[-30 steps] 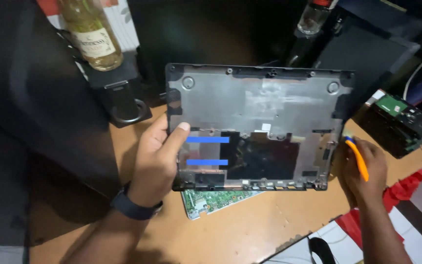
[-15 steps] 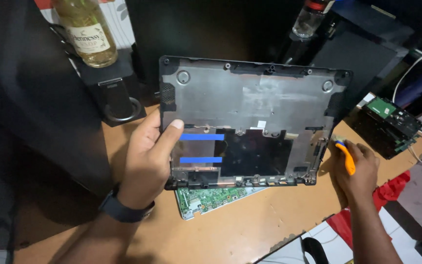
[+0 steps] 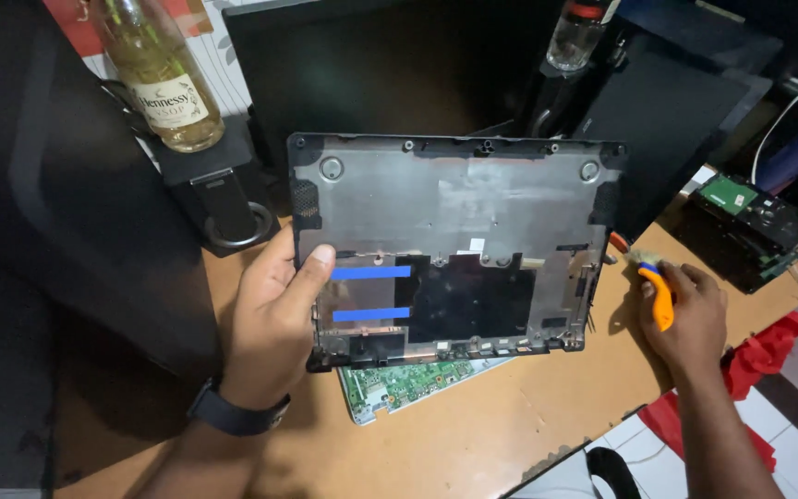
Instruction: Cleaning and disassembling a laptop using a brush and screwdriver at a repair bench.
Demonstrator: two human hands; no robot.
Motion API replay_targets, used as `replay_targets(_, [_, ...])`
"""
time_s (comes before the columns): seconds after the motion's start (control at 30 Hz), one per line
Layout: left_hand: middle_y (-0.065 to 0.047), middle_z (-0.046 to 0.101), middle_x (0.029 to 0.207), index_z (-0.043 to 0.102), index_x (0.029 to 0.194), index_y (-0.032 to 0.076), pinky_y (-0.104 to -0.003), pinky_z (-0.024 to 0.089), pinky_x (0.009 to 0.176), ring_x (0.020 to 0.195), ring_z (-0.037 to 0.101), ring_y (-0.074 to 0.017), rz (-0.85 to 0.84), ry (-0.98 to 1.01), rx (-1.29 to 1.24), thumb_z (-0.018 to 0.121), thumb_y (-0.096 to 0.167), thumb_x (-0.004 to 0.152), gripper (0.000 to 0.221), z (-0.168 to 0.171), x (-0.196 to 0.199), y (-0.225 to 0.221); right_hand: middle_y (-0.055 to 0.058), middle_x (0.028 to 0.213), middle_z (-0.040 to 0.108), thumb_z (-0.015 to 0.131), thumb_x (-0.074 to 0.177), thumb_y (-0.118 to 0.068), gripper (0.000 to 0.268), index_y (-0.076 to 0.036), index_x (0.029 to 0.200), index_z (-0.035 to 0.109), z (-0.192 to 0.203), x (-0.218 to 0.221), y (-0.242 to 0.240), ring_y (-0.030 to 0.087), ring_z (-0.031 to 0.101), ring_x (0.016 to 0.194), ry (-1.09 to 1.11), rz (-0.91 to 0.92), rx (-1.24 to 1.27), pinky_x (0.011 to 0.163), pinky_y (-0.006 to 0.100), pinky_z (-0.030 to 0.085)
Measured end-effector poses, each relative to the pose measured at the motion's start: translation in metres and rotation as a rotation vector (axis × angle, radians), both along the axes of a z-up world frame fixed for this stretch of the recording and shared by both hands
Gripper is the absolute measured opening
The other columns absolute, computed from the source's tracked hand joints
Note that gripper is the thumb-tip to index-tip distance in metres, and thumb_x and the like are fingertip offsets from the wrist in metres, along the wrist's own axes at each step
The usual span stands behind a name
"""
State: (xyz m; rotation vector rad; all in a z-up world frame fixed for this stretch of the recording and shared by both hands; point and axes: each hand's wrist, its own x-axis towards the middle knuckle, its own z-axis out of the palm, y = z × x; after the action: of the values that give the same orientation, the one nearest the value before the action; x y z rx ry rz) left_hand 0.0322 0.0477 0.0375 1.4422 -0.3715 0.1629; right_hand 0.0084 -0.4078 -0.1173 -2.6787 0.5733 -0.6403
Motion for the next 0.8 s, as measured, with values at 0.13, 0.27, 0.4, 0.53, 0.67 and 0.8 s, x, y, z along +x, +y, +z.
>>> replay_targets(0.13, [-0.011,0.071,0.118,0.063,0.127,-0.002,-0.031,0.054,0.096,0.110,0.067,-0.0187,-0.004,-0.048,0.035,0.050,0.020,0.102,0.036,-0.002,0.000,0.000,0.033,0.141,0.052,0.042,0.106,-0.047,0.065,-0.001,0.147,0.062,0.006,-0.006,0.007,0.048,0.044,0.129,-0.065,0.043,0.029,0.094,0.063,0.043])
replay_targets(0.27, [-0.010,0.073,0.112,0.063,0.127,-0.002,-0.030,0.056,0.088,0.101,0.068,-0.0174,-0.038,0.002,-0.010,0.052,0.020,0.101,0.035,-0.002,0.001,-0.003,0.032,0.143,0.054,0.051,0.111,-0.023,0.045,0.005,0.144,0.062,0.015,-0.007,0.013,0.047,0.049,0.128,-0.178,0.070,0.099,0.097,0.058,0.043])
replay_targets(0.4, [-0.010,0.071,0.112,0.062,0.125,-0.002,-0.030,0.056,0.087,0.101,0.067,-0.0159,-0.093,-0.026,-0.005,0.051,0.018,0.103,0.031,-0.009,-0.002,-0.007,0.032,0.130,0.068,0.054,0.118,-0.011,0.032,0.011,0.135,0.069,-0.011,-0.007,-0.009,0.044,0.062,0.119,-0.409,0.149,-0.071,0.095,0.053,0.049])
replay_targets(0.53, [-0.006,0.073,0.103,0.065,0.118,0.002,-0.028,0.058,0.078,0.090,0.068,-0.0133,-0.070,-0.013,0.070,0.052,0.023,0.102,0.029,-0.006,-0.011,-0.013,0.031,0.126,0.062,0.051,0.121,-0.016,0.038,0.014,0.140,0.065,0.003,-0.014,0.019,0.036,0.067,0.095,-0.619,0.069,0.110,0.080,0.044,0.053])
replay_targets(0.67, [-0.002,0.070,0.096,0.065,0.113,0.009,-0.027,0.055,0.079,0.088,0.065,-0.0119,0.007,-0.018,0.241,0.051,0.026,0.102,0.026,-0.014,-0.026,-0.022,0.019,0.087,0.051,0.044,0.126,-0.012,0.025,0.008,0.111,0.050,0.041,-0.031,0.069,0.029,0.053,0.078,-0.889,0.203,0.167,0.076,0.040,0.047])
replay_targets(0.8, [-0.003,0.072,0.097,0.064,0.109,0.008,-0.031,0.050,0.083,0.091,0.067,-0.0178,0.125,-0.181,0.345,0.049,0.028,0.102,0.025,-0.029,-0.036,-0.037,0.024,0.109,0.053,0.050,0.116,-0.006,0.017,0.009,0.122,0.054,0.078,-0.013,0.109,0.035,0.053,0.095,-1.039,0.343,-0.081,0.087,0.046,0.047])
